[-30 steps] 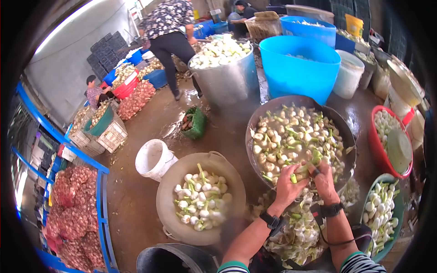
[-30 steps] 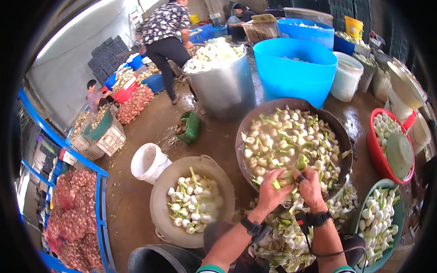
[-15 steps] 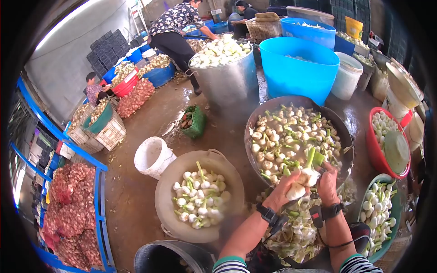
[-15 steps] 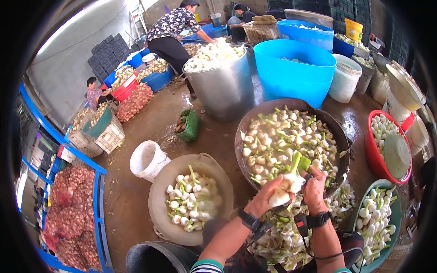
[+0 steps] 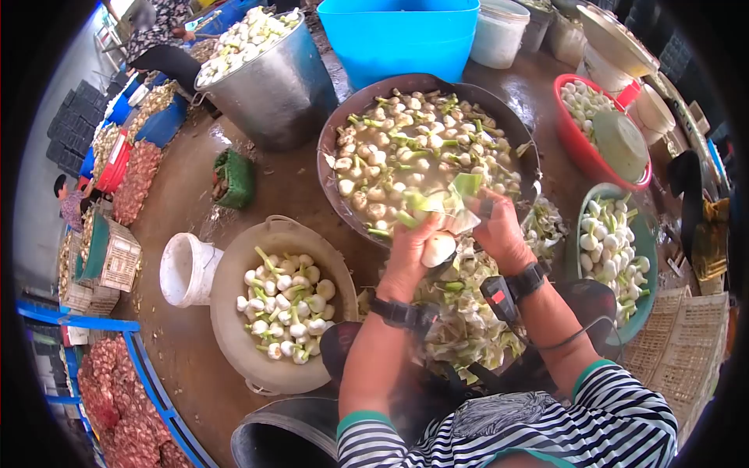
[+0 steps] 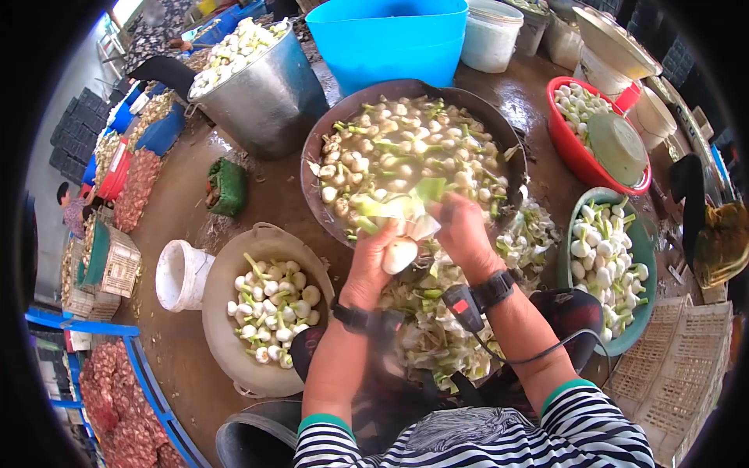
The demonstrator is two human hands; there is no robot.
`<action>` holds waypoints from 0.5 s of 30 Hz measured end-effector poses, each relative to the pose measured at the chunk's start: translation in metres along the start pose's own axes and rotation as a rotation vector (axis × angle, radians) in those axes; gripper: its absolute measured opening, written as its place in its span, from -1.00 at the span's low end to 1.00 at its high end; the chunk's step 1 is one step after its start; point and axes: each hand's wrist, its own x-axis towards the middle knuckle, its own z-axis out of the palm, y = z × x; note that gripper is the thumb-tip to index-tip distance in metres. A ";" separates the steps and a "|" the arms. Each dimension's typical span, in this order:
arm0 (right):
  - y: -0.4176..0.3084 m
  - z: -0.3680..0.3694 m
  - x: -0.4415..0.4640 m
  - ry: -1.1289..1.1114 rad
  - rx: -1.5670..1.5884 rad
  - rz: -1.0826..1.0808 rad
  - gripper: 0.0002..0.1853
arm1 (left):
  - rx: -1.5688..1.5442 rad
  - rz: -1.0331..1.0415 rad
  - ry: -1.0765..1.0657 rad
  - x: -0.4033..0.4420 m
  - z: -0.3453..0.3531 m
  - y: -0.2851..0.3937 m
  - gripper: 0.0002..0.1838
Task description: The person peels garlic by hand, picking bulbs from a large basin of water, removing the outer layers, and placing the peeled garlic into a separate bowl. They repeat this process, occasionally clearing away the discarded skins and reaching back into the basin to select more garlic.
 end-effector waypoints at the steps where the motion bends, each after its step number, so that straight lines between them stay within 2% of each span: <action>1: 0.012 -0.014 0.008 -0.024 -0.295 -0.111 -0.84 | 0.002 -0.020 -0.064 -0.002 0.000 0.004 -0.60; 3: 0.026 -0.046 0.020 -0.092 -0.807 -0.216 -0.85 | 0.019 -0.026 -0.238 -0.006 -0.003 0.012 -0.52; 5: 0.031 -0.064 0.024 -0.173 -1.224 -0.207 -0.85 | 0.051 -0.032 -0.330 -0.015 0.003 0.023 -0.49; 7: 0.051 -0.065 0.014 -0.096 -0.636 0.326 -0.85 | 0.060 -0.023 -0.228 -0.015 0.004 0.020 -0.46; 8: 0.054 -0.071 0.001 -0.444 -1.076 0.249 -0.86 | 0.061 -0.015 -0.173 -0.014 0.005 0.019 -0.45; 9: 0.048 -0.074 -0.010 -0.807 -1.503 0.156 -0.76 | 0.079 -0.015 -0.161 -0.014 0.006 0.017 -0.45; 11: 0.028 -0.071 -0.015 -0.604 -1.220 0.032 -0.72 | 0.122 -0.017 -0.133 -0.013 0.008 0.015 -0.44; 12: 0.017 -0.069 -0.017 -0.500 -1.074 -0.023 -0.67 | 0.036 -0.024 -0.195 -0.008 -0.003 0.004 -0.45; 13: 0.005 -0.063 -0.013 -0.387 -0.861 -0.259 -0.63 | 0.074 -0.035 -0.173 -0.010 -0.002 0.001 -0.45; 14: -0.022 -0.047 -0.012 -0.357 -0.768 -0.285 -0.59 | 0.111 -0.043 -0.156 -0.010 0.000 -0.002 -0.45; 15: -0.029 -0.040 -0.009 -0.407 -0.839 -0.437 -0.57 | 0.148 -0.047 -0.144 -0.009 0.003 -0.004 -0.45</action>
